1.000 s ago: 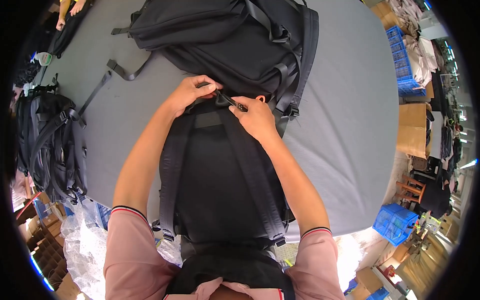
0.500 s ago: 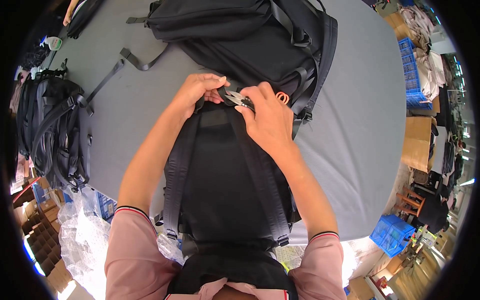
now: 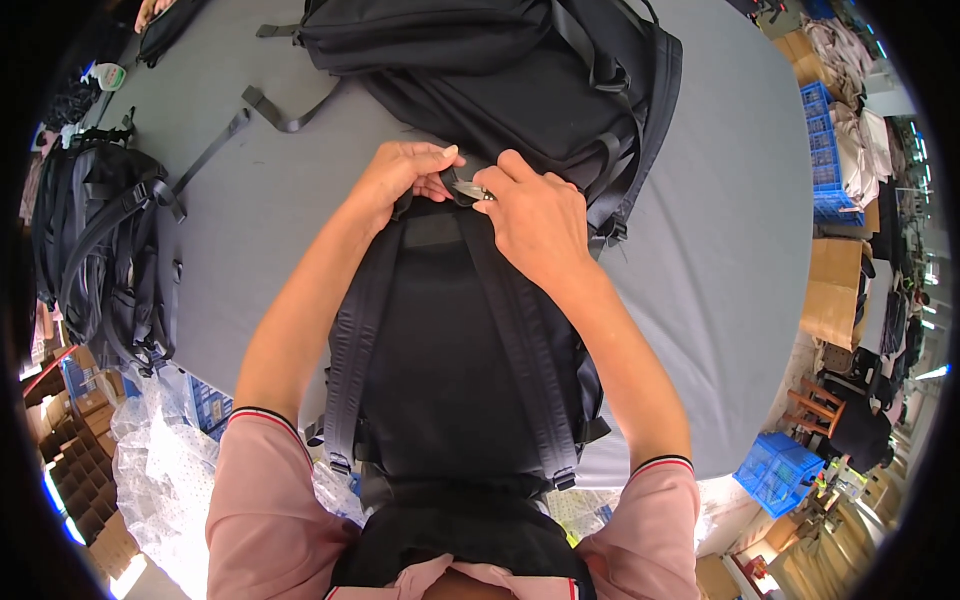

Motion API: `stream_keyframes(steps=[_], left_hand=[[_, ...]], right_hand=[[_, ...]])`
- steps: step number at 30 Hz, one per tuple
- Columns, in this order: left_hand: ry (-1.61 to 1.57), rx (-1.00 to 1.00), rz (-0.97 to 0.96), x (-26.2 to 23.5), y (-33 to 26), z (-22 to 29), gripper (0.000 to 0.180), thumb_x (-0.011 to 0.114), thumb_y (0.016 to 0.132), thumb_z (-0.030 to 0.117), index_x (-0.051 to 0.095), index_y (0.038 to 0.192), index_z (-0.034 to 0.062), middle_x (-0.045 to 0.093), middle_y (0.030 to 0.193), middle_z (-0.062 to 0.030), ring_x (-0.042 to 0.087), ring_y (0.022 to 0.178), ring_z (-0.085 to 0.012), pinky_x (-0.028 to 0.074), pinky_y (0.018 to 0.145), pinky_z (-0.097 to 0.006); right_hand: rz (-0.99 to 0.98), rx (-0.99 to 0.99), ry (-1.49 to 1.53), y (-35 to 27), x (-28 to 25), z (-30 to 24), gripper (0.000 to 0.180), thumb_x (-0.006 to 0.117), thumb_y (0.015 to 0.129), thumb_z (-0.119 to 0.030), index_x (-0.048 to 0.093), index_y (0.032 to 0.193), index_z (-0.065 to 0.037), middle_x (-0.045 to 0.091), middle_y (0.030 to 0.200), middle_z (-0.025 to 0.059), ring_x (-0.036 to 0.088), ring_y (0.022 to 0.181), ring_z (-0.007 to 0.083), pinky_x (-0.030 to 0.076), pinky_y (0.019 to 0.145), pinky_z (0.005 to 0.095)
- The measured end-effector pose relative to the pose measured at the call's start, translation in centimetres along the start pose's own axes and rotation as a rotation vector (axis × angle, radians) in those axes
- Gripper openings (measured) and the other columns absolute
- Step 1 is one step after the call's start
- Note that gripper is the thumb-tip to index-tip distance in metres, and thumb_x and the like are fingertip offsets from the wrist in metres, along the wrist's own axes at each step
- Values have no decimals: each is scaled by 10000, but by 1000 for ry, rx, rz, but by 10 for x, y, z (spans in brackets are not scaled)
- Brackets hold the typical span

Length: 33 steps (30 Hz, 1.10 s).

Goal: Using pliers to trim or adjust strap components on black backpacks in a manufacturing setting.

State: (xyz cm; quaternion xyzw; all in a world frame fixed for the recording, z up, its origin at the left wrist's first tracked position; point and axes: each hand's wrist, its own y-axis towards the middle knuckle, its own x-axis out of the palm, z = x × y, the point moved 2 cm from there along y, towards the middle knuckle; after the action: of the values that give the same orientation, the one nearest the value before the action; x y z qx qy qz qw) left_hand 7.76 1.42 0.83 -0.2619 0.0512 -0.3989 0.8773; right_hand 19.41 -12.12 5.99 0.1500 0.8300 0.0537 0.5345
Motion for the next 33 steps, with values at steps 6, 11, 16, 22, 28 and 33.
stream_keyframes(steps=[6, 11, 16, 22, 28, 33], left_hand=[[298, 462, 586, -8, -4, -15, 337, 632, 838, 197, 576, 1118, 17, 623, 995, -113, 590, 865, -197, 464, 738, -284], [474, 631, 538, 5, -43, -26, 254, 660, 776, 86, 634, 1022, 25, 589, 863, -104, 555, 825, -226, 452, 715, -352], [1141, 513, 428, 22, -23, -40, 222, 670, 773, 206, 697, 901, 26, 612, 932, -96, 551, 916, -250, 402, 805, -369], [1032, 284, 280, 13, 2, -30, 286, 621, 827, 332, 714, 932, 83, 638, 957, -90, 556, 984, -252, 338, 898, -370], [985, 55, 90, 20, 2, -2, 336, 608, 835, 404, 691, 835, 78, 674, 820, -81, 626, 845, -264, 381, 874, -385], [741, 104, 33, 26, -36, 30, 268, 688, 797, 262, 560, 844, 31, 593, 716, -46, 532, 692, -129, 429, 646, -283]], right_hand=[[76, 385, 411, -19, 16, 26, 196, 687, 738, -124, 595, 900, -65, 535, 778, 41, 551, 654, 227, 437, 622, 336], [-32, 623, 519, -64, 41, 31, 265, 709, 742, -171, 585, 942, -50, 578, 837, 49, 554, 729, 190, 444, 669, 311], [-9, 627, 453, -62, 45, 21, 336, 732, 738, -177, 578, 1001, -35, 567, 765, 42, 542, 690, 156, 442, 659, 283], [-12, 642, 371, -57, 39, 27, 369, 730, 746, -297, 607, 934, -5, 623, 730, 98, 602, 680, 224, 476, 682, 339], [-204, 951, 912, -42, 45, 40, 399, 726, 769, -272, 612, 966, 55, 660, 811, 77, 618, 721, 147, 494, 671, 286], [-266, 1005, 1370, -58, -8, -14, 306, 679, 795, -149, 611, 1028, 37, 649, 919, 67, 605, 772, 127, 491, 682, 261]])
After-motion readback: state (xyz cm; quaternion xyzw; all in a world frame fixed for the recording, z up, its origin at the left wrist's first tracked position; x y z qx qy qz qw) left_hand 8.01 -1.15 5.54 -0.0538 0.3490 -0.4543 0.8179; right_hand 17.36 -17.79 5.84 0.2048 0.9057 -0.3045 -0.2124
